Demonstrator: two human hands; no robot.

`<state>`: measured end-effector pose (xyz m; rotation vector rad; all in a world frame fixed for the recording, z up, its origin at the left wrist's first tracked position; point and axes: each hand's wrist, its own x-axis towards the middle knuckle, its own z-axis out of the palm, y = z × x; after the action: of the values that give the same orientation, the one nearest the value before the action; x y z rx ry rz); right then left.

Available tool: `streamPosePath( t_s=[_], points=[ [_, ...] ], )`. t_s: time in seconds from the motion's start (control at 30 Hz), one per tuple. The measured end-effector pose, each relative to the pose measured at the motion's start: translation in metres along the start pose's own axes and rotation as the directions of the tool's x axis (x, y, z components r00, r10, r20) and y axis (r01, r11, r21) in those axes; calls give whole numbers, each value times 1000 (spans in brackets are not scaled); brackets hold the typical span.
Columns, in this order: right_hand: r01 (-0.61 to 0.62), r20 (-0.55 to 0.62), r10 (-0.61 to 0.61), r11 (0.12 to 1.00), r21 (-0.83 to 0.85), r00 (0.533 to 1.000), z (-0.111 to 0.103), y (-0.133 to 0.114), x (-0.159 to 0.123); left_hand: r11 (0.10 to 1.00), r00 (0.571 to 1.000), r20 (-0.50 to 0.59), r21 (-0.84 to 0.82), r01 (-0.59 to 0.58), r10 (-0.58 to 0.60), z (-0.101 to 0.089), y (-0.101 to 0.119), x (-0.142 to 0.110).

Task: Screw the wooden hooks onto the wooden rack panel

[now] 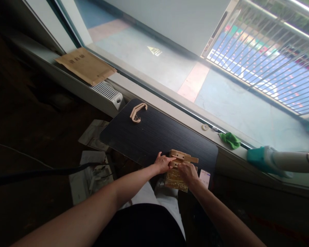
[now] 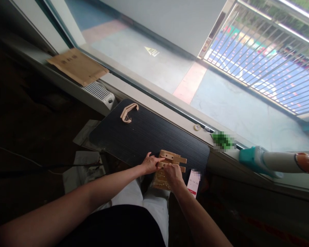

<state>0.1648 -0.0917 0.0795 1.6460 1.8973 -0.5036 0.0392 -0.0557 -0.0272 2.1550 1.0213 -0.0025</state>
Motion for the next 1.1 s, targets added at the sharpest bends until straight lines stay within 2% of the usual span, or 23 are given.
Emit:
streamPosePath(
  t_s=[0.1,0.2,0.3,0.53,0.73,1.1],
  points=[
    [-165,9,165,980,114,986,6,1,1,1000,1000,18,-3,-6,6,-2,0,0],
    [-235,75,225,954,187,972,6,7,-4,1000,1000,31,4,-2,2,-3,1,0],
    [-214,95,198,955,208,976,2,14,-15,1000,999,35,3,4,-4,-3,1,0],
    [-172,-11,178,964,204,984,2,20,-31,1000,1000,11,13,-7,7,-1,2,0],
    [-168,-65,197,935,311,978,6,18,-28,1000,1000,6,21,0,0,-3,4,0],
    [-171,-26,192,920,351,981,18,13,-15,1000,1000,8,10,24,-24,-3,4,-2]
  ],
)
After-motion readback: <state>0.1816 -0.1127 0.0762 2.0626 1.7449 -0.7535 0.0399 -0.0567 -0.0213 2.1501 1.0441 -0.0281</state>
